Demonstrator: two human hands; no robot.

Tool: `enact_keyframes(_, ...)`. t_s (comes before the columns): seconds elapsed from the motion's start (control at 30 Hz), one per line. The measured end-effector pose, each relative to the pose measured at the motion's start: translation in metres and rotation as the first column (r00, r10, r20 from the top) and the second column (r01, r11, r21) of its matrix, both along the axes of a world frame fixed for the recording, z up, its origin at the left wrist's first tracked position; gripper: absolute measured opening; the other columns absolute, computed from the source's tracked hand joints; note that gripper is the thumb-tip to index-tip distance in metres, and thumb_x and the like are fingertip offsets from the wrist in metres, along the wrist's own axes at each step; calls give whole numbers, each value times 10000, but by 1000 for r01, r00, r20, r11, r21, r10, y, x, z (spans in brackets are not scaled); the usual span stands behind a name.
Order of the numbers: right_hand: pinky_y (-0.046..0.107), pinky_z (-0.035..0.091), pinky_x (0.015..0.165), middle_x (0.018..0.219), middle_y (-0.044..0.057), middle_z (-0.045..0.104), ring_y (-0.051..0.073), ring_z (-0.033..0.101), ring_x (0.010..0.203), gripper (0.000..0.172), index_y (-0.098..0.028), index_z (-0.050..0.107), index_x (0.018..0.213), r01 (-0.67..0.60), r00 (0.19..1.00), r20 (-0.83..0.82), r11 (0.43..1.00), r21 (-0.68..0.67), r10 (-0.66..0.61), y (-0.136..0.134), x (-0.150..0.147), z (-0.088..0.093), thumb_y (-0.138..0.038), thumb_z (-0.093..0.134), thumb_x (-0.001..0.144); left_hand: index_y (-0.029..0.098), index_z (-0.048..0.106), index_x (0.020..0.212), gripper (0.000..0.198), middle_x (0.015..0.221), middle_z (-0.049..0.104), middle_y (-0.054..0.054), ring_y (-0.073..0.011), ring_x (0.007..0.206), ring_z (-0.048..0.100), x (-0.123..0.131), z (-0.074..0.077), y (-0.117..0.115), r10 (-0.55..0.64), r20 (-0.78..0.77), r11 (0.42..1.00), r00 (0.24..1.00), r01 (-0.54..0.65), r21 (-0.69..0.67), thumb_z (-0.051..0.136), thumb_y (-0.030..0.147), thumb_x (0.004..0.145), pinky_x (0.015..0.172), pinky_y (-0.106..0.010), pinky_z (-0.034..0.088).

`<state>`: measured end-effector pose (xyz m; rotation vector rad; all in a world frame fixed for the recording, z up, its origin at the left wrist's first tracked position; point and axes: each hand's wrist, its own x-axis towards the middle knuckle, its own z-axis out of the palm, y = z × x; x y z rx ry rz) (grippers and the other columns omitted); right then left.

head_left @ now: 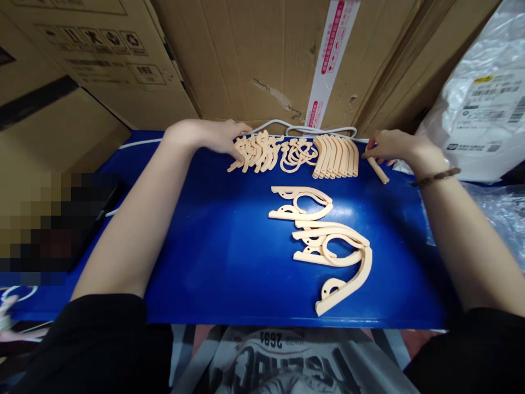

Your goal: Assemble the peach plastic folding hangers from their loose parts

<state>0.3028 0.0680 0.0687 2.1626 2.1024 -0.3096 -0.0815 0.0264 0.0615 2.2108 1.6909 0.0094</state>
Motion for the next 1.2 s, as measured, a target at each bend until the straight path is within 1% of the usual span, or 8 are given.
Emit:
enact_keyframes(0.13, 316, 439, 588, 559, 105, 647, 160, 619, 564, 97, -53, 735, 794, 12, 999, 36, 994, 107, -16, -5, 0, 11, -140, 693, 786, 178, 398, 1536, 758, 1547, 437, -120, -270, 1283, 515, -2, 9, -3, -31, -113, 999, 993, 30, -15, 617, 336, 827, 1132, -383, 370)
enact_keyframes(0.27, 301, 475, 575, 786, 135, 721, 138, 619, 554, 353, -52, 660, 1156, 72, 985, -172, 955, 287, -22, -12, -6, 28, -228, 689, 851, 215, 478, 1471, 615, 1490, 483, -95, -280, 1303, 511, 11, 16, -9, -27, 6, 982, 1000, 26, 189, 559, 366, 881, 1106, -384, 392)
enact_keyframes(0.37, 266, 519, 546, 763, 75, 689, 124, 613, 542, 220, -118, 621, 1061, 95, 880, -471, 954, 285, 53, -18, -20, 34, -134, 665, 846, 218, 552, 1377, 496, 1401, 570, -82, -257, 1256, 559, 40, 17, -17, -116, 189, 928, 975, 38, 371, 541, 331, 894, 1073, -355, 412)
enact_keyframes(0.5, 275, 576, 576, 765, 40, 654, 151, 648, 652, 251, -142, 568, 984, 61, 747, -659, 978, 201, 89, -20, -34, 29, -30, 665, 781, 185, 629, 1242, 375, 1279, 649, -92, -234, 1178, 601, 78, 12, -26, -232, 259, 912, 937, 117, 394, 520, 332, 915, 1021, -336, 431)
enact_keyframes(0.7, 312, 560, 735, 786, 96, 667, 161, 639, 681, 242, -35, 680, 994, 15, 948, -312, 975, 222, 57, -3, -20, 7, -178, 715, 802, 192, 573, 1269, 494, 1148, 681, -73, -199, 949, 664, 84, 9, -32, -299, 257, 952, 919, 269, 146, 619, 410, 828, 803, -279, 487)
enact_keyframes(0.93, 287, 555, 650, 813, 143, 710, 161, 639, 616, 243, -33, 714, 1043, 51, 941, -339, 986, 161, 7, 7, -16, -13, -168, 675, 844, 176, 627, 1135, 507, 1168, 695, -71, -203, 941, 671, 82, 5, -35, -337, 97, 925, 937, 349, -153, 673, 481, 733, 791, -261, 487)
enact_keyframes(1.1, 275, 576, 667, 898, 133, 739, 186, 686, 695, 300, -86, 704, 1140, 79, 930, -367, 974, 212, 4, 7, -20, -17, -201, 640, 871, 166, 627, 1170, 555, 1190, 696, -84, -204, 959, 667, 83, 2, -34, -324, 81, 931, 943, 333, -151, 659, 531, 753, 799, -258, 486)
enact_keyframes(1.2, 319, 581, 741, 792, 122, 726, 201, 688, 682, 231, -83, 735, 1037, 74, 943, -333, 972, 222, 4, 5, -21, -18, -175, 658, 840, 169, 627, 1166, 540, 1175, 703, -75, -195, 946, 668, 82, 2, -34, -323, 81, 929, 943, 332, -165, 651, 531, 766, 799, -255, 481)
